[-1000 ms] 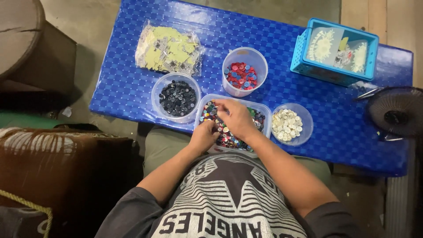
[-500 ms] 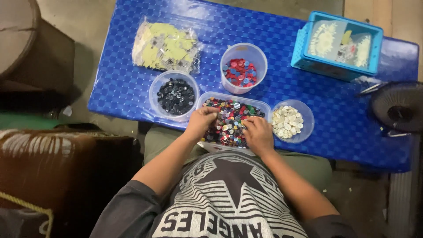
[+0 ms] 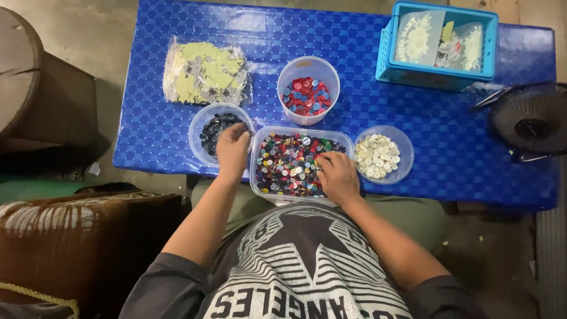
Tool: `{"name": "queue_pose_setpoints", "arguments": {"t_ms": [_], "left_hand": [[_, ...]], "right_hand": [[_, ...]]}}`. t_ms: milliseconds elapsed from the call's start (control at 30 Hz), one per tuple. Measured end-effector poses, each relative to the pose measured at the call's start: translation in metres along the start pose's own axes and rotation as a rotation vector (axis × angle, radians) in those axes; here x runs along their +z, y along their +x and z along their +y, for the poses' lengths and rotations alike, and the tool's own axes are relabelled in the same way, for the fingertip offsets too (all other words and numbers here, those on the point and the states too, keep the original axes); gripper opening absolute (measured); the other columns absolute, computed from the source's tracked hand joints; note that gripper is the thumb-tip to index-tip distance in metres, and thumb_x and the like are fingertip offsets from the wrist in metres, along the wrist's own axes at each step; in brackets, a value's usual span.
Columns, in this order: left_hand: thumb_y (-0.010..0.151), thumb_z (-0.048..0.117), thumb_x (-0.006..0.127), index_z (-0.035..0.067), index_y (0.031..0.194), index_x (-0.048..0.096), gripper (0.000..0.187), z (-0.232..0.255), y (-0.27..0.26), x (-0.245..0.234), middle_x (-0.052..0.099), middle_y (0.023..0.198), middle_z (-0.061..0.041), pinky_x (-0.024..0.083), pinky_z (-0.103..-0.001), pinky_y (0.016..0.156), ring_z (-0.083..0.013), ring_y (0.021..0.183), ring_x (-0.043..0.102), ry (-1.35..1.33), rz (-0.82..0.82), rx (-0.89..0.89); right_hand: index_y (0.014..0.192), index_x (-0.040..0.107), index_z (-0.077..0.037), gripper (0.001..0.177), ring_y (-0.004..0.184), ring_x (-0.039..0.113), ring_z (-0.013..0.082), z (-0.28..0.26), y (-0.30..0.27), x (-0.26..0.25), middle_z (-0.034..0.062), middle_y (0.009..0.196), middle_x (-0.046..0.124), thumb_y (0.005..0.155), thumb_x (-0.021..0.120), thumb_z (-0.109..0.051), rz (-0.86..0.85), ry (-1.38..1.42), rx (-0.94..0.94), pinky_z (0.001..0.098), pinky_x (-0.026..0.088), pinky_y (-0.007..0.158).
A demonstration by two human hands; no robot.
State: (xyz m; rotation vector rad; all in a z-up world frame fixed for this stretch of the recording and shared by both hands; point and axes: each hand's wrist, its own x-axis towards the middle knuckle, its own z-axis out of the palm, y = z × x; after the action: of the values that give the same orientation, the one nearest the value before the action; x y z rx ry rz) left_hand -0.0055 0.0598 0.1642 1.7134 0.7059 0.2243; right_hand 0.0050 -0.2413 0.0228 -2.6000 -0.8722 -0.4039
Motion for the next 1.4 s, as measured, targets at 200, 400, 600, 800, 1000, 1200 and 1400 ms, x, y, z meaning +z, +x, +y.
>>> {"name": "queue_pose_setpoints", "arguments": {"t_ms": [200,400,600,800,1000,1200,1400], "left_hand": [[0.082,0.021,0.082,0.018,0.109,0.079,0.027,-0.114,0.011,0.017,0.068,0.111,-0.006,0.053,-0.036,0.095,-0.0270,0.108,0.066,0.711,0.018,0.499],[0.073,0.019,0.078,0.019,0.100,0.079,0.026,-0.153,-0.014,0.055,0.067,0.097,-0.004,0.056,-0.035,0.076,-0.0253,0.090,0.066,0.700,-0.059,0.850],[0.080,0.023,0.070,0.018,0.101,0.076,0.022,-0.121,-0.035,0.046,0.066,0.103,-0.006,0.050,-0.040,0.071,-0.0287,0.096,0.064,0.806,-0.054,0.937],[0.078,0.020,0.070,0.018,0.098,0.076,0.021,-0.115,-0.040,0.046,0.067,0.103,-0.006,0.050,-0.040,0.071,-0.0297,0.097,0.064,0.790,-0.027,0.931],[0.081,0.022,0.070,0.017,0.101,0.077,0.021,-0.107,-0.039,0.043,0.069,0.107,-0.007,0.050,-0.040,0.072,-0.0300,0.101,0.065,0.803,-0.082,0.885],[0.082,0.022,0.071,0.017,0.100,0.077,0.020,-0.111,-0.040,0.044,0.069,0.108,-0.008,0.050,-0.041,0.074,-0.0308,0.104,0.065,0.818,-0.088,0.866],[0.080,0.022,0.072,0.016,0.102,0.077,0.022,-0.119,-0.037,0.045,0.068,0.108,-0.008,0.049,-0.041,0.074,-0.0310,0.104,0.064,0.800,-0.080,0.887]], "right_hand": [[0.115,0.069,-0.019,0.033,0.120,0.057,0.0257,-0.007,0.005,-0.012,-0.0016,0.119,0.059,0.082,0.076,-0.025,-0.075,-0.009,0.024,0.0417,0.046,0.083],[0.122,0.067,-0.018,0.027,0.122,0.055,0.0266,0.000,-0.001,-0.004,0.0004,0.121,0.058,0.098,0.060,-0.028,-0.042,0.008,0.043,0.0410,0.046,0.084],[0.095,0.072,-0.020,0.014,0.120,0.057,0.0253,0.008,-0.002,0.009,-0.0023,0.116,0.060,0.091,0.067,-0.032,0.051,0.006,0.010,0.0389,0.045,0.087],[0.111,0.070,-0.019,0.022,0.116,0.060,0.0259,0.004,-0.001,0.003,0.0001,0.118,0.061,0.095,0.063,-0.032,0.056,0.029,0.074,0.0399,0.047,0.086],[0.115,0.071,-0.015,0.033,0.107,0.062,0.0298,0.009,0.014,0.012,0.0027,0.116,0.061,0.083,0.074,-0.024,0.008,0.085,0.128,0.0419,0.052,0.086],[0.111,0.072,-0.009,0.034,0.099,0.064,0.0311,-0.002,0.054,0.003,0.0055,0.108,0.060,0.080,0.082,-0.019,-0.010,0.092,0.180,0.0418,0.052,0.082],[0.095,0.071,-0.016,0.025,0.095,0.059,0.0268,-0.006,0.057,0.020,-0.0013,0.097,0.055,0.076,0.084,-0.026,-0.104,-0.023,0.244,0.0433,0.047,0.075]]}}
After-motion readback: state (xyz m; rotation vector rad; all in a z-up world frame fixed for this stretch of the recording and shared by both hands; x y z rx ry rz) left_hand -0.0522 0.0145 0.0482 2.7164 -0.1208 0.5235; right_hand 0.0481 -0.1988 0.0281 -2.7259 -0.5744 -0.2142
